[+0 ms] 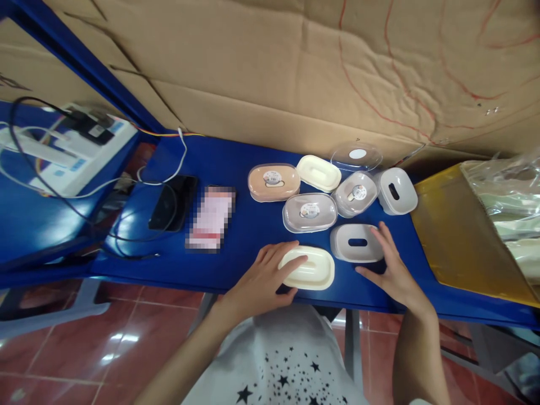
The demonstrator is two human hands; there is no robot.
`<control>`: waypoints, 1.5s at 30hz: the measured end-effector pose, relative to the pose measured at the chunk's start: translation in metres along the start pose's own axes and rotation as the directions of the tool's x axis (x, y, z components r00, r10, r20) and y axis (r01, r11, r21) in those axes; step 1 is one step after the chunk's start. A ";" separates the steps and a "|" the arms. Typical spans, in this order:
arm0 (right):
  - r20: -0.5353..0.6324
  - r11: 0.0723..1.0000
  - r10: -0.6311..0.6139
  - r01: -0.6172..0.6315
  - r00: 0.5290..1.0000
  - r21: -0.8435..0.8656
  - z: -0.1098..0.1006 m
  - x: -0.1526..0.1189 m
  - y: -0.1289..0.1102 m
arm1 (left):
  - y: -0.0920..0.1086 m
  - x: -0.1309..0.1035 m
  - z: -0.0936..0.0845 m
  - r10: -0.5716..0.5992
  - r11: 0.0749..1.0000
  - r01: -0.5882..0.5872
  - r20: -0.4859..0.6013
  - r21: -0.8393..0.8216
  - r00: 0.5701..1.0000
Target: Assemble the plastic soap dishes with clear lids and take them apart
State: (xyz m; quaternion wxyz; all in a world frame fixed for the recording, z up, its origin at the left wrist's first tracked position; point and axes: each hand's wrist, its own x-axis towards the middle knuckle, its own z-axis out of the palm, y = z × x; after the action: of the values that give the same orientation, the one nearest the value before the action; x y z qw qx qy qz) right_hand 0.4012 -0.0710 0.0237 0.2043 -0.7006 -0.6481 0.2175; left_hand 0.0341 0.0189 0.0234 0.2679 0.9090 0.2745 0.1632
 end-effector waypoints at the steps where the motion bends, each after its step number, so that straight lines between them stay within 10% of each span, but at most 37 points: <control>1: -0.002 1.000 -0.020 0.020 1.000 0.004 0.001 0.005 -0.003 | -0.001 -0.001 0.000 0.000 1.000 0.000 -0.001 -0.007 1.000; 8: -0.194 0.995 -0.069 0.082 0.979 0.062 0.013 0.005 -0.033 | -0.007 -0.011 0.003 -0.112 0.983 0.109 -0.014 -0.146 0.994; 18: -0.126 0.985 -0.170 0.171 0.977 0.000 0.073 -0.019 -0.106 | -0.015 -0.017 0.008 -0.137 0.950 0.121 -0.038 -0.290 0.990; 45: -0.107 0.945 -0.317 0.304 0.942 -0.118 0.094 -0.023 -0.097 | -0.018 -0.022 0.008 -0.017 0.998 0.010 -0.118 -0.059 0.993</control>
State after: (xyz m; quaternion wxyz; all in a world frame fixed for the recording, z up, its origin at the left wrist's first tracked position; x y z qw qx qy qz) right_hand 0.2663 -0.0861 0.0028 0.2407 -0.6112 -0.7466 0.1057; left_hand 0.0125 0.0152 0.0038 0.2784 0.8877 0.2913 0.2228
